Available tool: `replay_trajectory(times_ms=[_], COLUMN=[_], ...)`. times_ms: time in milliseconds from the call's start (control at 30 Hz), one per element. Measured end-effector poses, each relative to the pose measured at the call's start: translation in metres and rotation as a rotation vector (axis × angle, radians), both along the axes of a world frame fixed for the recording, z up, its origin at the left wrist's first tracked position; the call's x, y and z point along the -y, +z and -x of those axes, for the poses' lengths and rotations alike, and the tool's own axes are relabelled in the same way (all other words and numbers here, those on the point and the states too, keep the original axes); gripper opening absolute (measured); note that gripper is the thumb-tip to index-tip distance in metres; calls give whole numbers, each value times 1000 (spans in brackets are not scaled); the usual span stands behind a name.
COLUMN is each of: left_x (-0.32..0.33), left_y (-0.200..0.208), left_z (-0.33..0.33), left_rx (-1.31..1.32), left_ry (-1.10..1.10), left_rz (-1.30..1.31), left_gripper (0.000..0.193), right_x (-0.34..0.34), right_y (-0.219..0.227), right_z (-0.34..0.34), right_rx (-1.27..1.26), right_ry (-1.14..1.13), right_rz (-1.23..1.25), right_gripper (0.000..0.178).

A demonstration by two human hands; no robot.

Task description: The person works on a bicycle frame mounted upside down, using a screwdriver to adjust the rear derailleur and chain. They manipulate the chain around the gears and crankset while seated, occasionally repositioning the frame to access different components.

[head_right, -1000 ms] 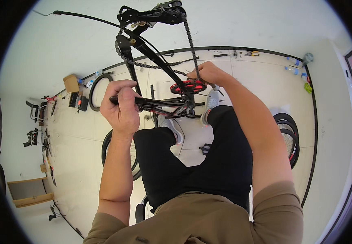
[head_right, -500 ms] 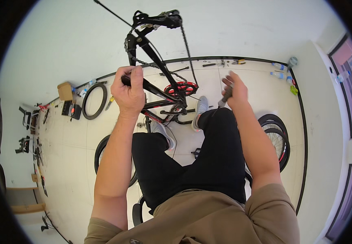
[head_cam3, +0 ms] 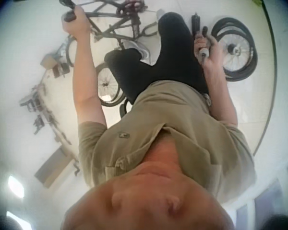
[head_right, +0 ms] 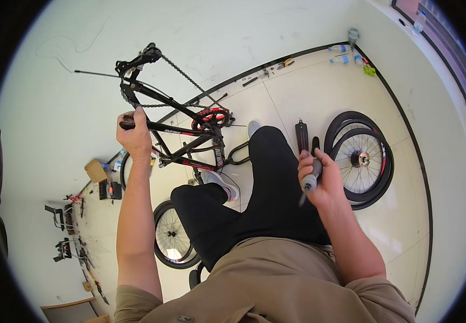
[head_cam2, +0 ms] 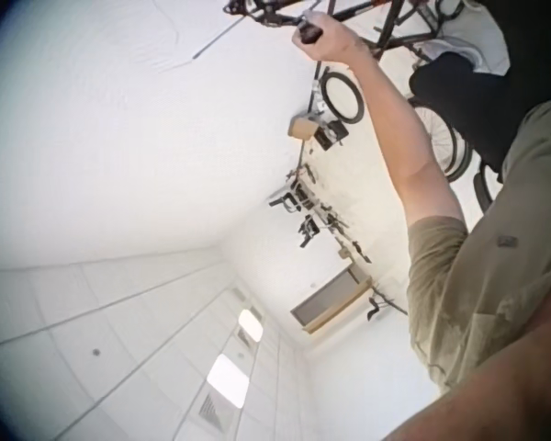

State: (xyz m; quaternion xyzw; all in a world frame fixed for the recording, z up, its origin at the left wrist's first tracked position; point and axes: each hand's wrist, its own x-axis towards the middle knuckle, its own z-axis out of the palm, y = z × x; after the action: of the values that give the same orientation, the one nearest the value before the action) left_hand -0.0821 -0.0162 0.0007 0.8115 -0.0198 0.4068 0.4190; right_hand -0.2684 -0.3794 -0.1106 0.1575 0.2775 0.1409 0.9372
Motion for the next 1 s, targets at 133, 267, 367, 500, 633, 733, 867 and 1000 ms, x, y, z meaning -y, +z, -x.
replay_trajectory(times_ms=[133, 267, 367, 500, 633, 733, 867, 1000], left_x=[-4, -14, -11, -13, -9, -4, -7, -3], left_y=[-2, -4, 1, 1, 2, -1, -4, -2], left_z=[-4, -5, -5, -3, -2, -2, -6, -4], left_rx=[27, 24, -9, -18, -40, 13, 30, 48], left_ry=[6, 36, 9, -6, 37, 30, -8, -16], left_rz=[32, 53, 74, 77, 70, 50, 86, 84], left_gripper=[25, 28, 28, 29, 31, 30, 31, 29], right_x=[-12, -21, -16, -9, -10, -9, -6, 2], right_y=[8, 13, 11, 17, 25, 24, 19, 14], right_z=[17, 20, 19, 20, 20, 22, 23, 17], right_rx=[-1, -5, -21, -44, -132, -160, -109, -54], right_ry=[73, 61, -8, -70, -49, -11, -45, -188], right_rz=[23, 83, 75, 56, 242, 385, 321, 255], right_gripper=[23, 20, 19, 18, 26, 28, 22, 27])
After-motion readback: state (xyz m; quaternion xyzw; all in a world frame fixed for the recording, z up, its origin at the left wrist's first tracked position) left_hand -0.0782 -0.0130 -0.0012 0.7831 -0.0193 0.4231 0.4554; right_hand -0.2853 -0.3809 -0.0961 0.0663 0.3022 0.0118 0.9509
